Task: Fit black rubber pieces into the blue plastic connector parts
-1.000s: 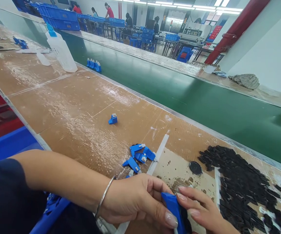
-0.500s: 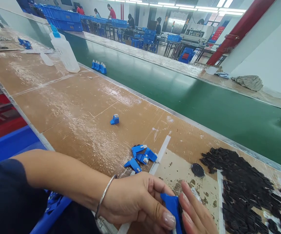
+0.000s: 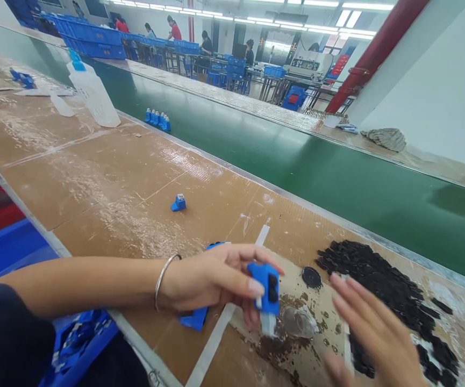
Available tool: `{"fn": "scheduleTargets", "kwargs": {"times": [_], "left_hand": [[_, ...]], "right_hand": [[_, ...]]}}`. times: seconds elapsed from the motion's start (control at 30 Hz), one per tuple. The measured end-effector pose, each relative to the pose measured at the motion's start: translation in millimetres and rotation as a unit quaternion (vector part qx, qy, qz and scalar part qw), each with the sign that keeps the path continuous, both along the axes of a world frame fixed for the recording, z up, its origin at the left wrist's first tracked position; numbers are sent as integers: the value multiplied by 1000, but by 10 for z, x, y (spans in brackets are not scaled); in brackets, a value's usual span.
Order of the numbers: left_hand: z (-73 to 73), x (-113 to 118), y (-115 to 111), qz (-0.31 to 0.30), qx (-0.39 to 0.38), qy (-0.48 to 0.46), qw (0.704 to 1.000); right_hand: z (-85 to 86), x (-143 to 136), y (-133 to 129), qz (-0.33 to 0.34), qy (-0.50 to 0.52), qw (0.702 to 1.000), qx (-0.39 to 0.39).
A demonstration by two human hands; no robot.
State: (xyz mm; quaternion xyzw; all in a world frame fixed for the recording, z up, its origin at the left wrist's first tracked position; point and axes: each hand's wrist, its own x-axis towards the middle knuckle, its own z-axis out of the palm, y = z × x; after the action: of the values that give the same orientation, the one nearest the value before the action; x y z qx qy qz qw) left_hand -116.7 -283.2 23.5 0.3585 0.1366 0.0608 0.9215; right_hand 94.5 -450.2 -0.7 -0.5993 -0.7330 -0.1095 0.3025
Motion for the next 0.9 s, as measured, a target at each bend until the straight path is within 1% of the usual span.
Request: {"fn": "scheduleTargets", "kwargs": {"times": [0.03,0.1,0.13,0.2,0.27,0.33,0.4,0.47,0.5,0.53,0.57,0.6,0.63,0.67,0.7,0.73,0.77,0.8,0.83,0.87,0.9], "left_hand": [[29,8,57,22,10,4,1000],[68,28,151,67,27,28,997],[78,39,188,85,37,43,995],[82,58,241,112,58,66,990],[73,67,279,125,81,84,985],[70,66,315,135,113,104,979],[89,54,365,143,164,127,968],[132,37,445,150,245,158,945],[156,27,497,157,305,176,923],[176,17,556,166,380,196,888],[188,6,621,173,469,215,839],[191,-6,687,175,560,234,775],[183,-20,753,167,642,253,704],[166,-35,814,144,707,275,635],[143,-50,869,105,751,299,580],[118,-66,916,52,772,320,547],[98,-81,954,-6,775,333,536],[86,-93,984,-62,768,337,541],[85,-103,1007,-105,754,329,558],[99,-109,1024,-122,739,314,583],[125,-115,1038,-109,728,298,608]], "right_hand": [[-7,118,25,-42,-10,999,-4],[-66,331,82,-164,-7,986,1],[-115,418,112,-195,-14,981,-4],[-232,544,163,-224,-24,974,-9],[-337,611,199,-228,-23,973,-23],[-401,635,218,-233,-13,972,-38],[-427,637,232,-245,5,968,-53],[-430,633,253,-259,30,963,-68],[-426,630,269,-266,45,960,-74],[-419,627,288,-271,60,957,-81],[-406,623,308,-274,75,955,-88],[-389,618,329,-277,90,952,-95],[-366,610,346,-279,104,949,-100],[-340,601,357,-283,117,946,-105],[-313,592,359,-288,127,943,-110],[-289,582,349,-295,143,938,-115],[-269,574,328,-300,172,931,-119],[-258,567,297,-303,215,921,-121],[-255,561,257,-302,264,908,-121],[-262,556,214,-295,314,895,-118],[-275,552,172,-281,355,884,-114]]}}
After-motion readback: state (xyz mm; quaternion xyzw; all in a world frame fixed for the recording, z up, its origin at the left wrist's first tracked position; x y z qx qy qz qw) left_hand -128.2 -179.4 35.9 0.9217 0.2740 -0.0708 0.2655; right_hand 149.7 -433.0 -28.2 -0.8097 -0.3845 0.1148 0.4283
